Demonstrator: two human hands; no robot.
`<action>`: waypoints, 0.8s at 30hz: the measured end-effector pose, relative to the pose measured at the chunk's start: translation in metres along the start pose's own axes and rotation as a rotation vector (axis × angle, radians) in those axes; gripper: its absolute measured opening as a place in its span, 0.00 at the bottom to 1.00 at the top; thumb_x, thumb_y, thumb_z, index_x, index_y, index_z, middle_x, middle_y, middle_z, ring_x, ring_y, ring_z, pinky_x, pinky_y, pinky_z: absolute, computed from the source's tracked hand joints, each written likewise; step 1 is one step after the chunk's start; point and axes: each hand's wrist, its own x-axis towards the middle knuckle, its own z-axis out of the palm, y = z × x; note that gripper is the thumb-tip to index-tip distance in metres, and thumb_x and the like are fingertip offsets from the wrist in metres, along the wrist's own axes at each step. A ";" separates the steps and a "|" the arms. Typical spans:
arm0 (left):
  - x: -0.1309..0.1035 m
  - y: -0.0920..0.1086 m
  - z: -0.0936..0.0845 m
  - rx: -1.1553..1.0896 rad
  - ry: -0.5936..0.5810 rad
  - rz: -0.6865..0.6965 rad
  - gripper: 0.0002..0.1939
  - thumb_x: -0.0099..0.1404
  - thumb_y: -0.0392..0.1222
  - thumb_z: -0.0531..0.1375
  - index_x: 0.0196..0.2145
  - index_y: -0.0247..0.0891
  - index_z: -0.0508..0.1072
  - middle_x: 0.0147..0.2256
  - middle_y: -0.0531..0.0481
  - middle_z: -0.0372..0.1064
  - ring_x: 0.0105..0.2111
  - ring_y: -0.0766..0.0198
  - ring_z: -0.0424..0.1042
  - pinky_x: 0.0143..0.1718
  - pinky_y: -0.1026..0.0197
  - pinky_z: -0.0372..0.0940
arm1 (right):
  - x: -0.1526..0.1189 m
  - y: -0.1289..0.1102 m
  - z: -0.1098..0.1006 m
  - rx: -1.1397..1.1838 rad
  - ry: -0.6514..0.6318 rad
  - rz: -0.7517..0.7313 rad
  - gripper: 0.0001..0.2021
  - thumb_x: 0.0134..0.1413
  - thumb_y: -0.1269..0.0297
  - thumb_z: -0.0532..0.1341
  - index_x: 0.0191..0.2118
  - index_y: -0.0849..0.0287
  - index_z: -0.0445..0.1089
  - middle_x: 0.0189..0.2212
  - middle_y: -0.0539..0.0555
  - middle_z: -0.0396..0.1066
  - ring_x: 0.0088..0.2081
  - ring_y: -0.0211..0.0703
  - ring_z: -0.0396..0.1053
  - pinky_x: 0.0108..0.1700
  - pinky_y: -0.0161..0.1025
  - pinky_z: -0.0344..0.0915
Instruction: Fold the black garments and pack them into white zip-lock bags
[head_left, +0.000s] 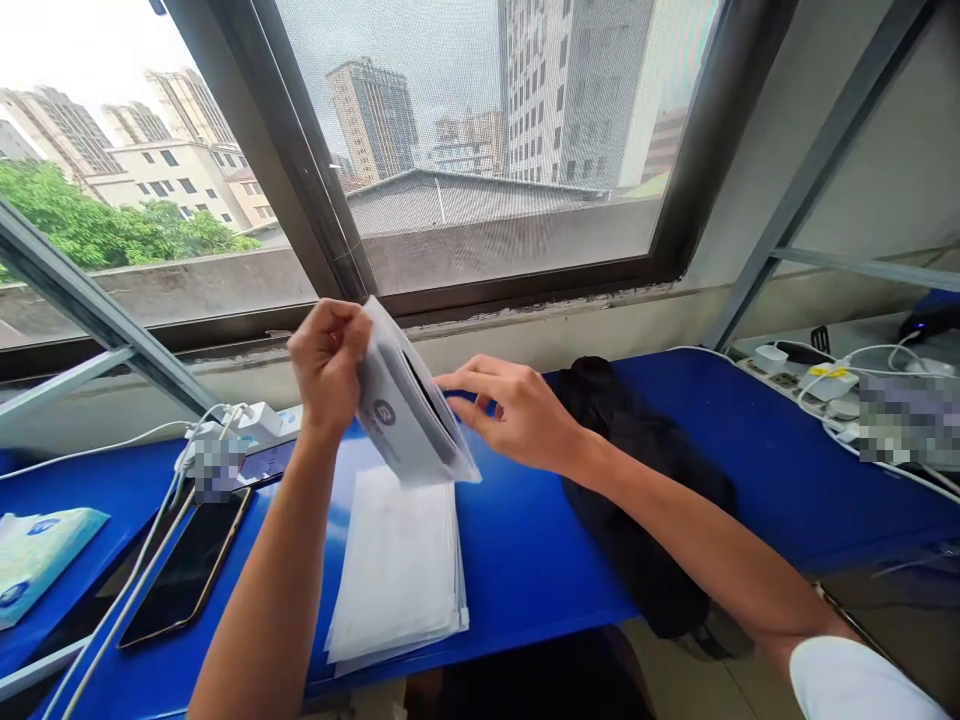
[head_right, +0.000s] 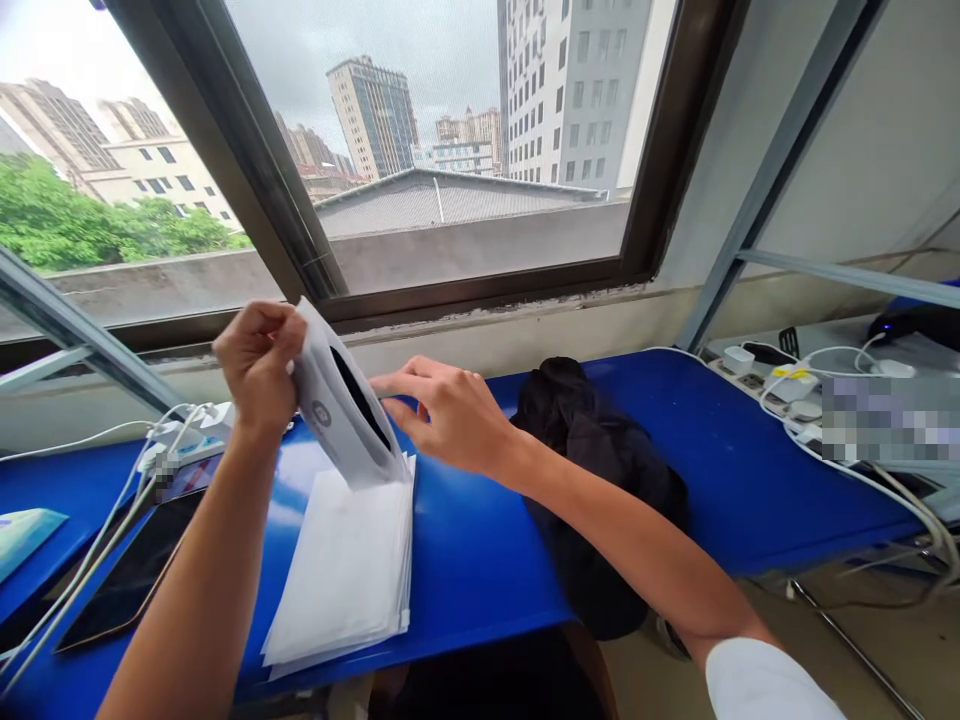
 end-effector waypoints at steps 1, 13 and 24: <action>-0.003 0.006 0.004 -0.017 -0.041 -0.007 0.14 0.65 0.49 0.67 0.29 0.39 0.72 0.23 0.57 0.59 0.23 0.70 0.53 0.23 0.62 0.47 | 0.000 0.001 0.003 0.011 -0.042 0.015 0.14 0.69 0.59 0.60 0.55 0.54 0.73 0.46 0.51 0.75 0.29 0.32 0.69 0.36 0.34 0.63; -0.016 0.021 0.014 -0.112 -0.272 -0.120 0.22 0.66 0.61 0.64 0.28 0.41 0.67 0.19 0.58 0.50 0.17 0.71 0.44 0.18 0.62 0.40 | -0.003 -0.009 -0.002 0.116 -0.014 0.002 0.17 0.63 0.61 0.65 0.56 0.56 0.74 0.43 0.52 0.75 0.32 0.36 0.67 0.35 0.35 0.62; 0.000 0.026 -0.004 0.310 -0.523 -0.173 0.21 0.70 0.54 0.57 0.25 0.39 0.63 0.22 0.56 0.51 0.22 0.68 0.51 0.22 0.65 0.47 | -0.003 -0.017 -0.046 0.148 0.299 0.075 0.08 0.59 0.69 0.63 0.44 0.60 0.74 0.37 0.53 0.77 0.36 0.41 0.73 0.35 0.35 0.67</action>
